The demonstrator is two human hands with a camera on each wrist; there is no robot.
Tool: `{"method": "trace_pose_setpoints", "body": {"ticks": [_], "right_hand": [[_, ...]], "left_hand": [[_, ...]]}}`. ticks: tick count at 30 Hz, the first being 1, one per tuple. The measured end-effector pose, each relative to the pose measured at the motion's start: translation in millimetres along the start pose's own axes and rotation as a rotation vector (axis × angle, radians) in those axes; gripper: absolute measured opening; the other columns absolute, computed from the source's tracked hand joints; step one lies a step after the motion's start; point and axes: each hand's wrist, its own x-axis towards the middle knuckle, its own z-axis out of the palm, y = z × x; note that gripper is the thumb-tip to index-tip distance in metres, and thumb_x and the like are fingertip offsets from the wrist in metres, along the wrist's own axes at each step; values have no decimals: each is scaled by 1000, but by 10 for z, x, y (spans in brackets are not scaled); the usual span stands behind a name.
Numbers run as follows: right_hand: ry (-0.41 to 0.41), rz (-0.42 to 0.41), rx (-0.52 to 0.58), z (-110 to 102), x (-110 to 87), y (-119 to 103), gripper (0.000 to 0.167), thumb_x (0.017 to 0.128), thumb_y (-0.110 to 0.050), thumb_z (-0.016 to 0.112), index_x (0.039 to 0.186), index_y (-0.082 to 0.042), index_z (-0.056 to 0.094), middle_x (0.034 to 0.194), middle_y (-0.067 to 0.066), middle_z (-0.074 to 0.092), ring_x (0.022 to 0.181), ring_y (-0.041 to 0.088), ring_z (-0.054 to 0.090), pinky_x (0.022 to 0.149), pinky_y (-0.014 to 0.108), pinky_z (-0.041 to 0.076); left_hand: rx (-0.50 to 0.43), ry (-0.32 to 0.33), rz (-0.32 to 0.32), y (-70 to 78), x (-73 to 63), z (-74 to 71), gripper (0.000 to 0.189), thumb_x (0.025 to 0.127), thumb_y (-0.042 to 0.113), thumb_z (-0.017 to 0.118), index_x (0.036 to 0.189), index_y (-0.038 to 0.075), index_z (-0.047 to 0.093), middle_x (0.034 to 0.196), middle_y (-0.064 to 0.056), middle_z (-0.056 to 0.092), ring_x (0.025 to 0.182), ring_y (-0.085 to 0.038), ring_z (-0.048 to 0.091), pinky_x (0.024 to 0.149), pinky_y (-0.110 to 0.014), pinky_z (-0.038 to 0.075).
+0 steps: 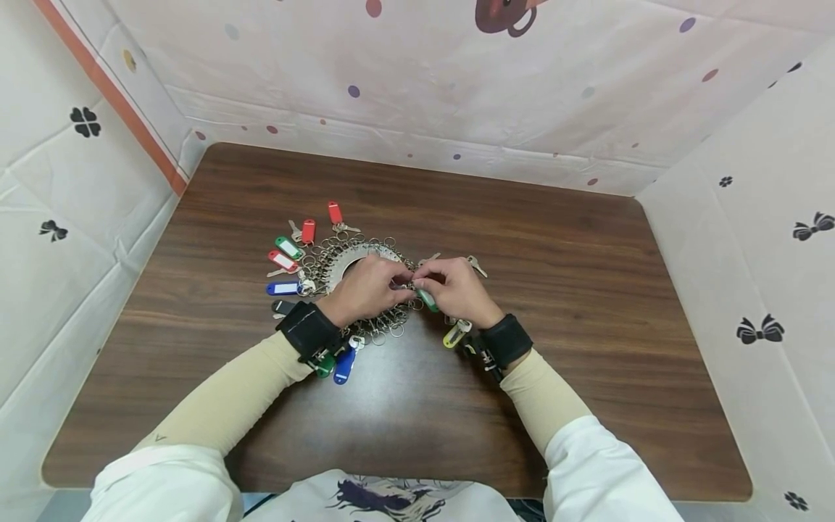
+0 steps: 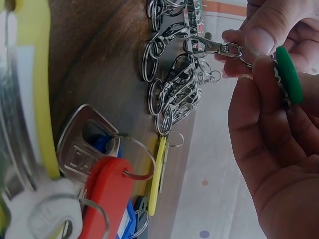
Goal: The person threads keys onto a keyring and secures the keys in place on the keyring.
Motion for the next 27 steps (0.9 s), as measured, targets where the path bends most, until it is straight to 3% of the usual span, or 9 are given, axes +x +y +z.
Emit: {"method": "trace_pose_setpoints", "body": {"ticks": [6, 13, 20, 27], "right_hand": [[-3, 7, 12, 6, 5, 9, 7, 94, -3, 74, 92, -6, 80, 89, 8, 78, 79, 15, 66, 74, 27, 52], [13, 4, 10, 11, 12, 9, 8, 94, -3, 73, 93, -5, 80, 90, 8, 79, 80, 15, 67, 74, 26, 53], [9, 11, 14, 10, 13, 11, 8, 94, -3, 73, 94, -5, 80, 91, 9, 79, 79, 15, 67, 73, 26, 53], [13, -3, 13, 20, 17, 16, 8, 93, -2, 73, 93, -5, 80, 90, 9, 79, 80, 16, 67, 74, 27, 54]], "left_hand": [[-12, -13, -14, -12, -10, -4, 27, 90, 28, 82, 110, 9, 80, 99, -5, 82, 85, -17, 76, 79, -36, 60], [13, 25, 7, 7, -21, 5, 30, 85, 23, 86, 111, 11, 78, 99, -5, 82, 83, -20, 74, 77, -39, 60], [21, 43, 24, -7, -31, 8, 24, 85, 24, 86, 104, 11, 79, 96, -3, 82, 81, -19, 73, 75, -38, 59], [16, 46, 30, -25, -25, 7, 26, 87, 25, 85, 107, 9, 80, 99, -6, 82, 85, -19, 77, 78, -38, 61]]}}
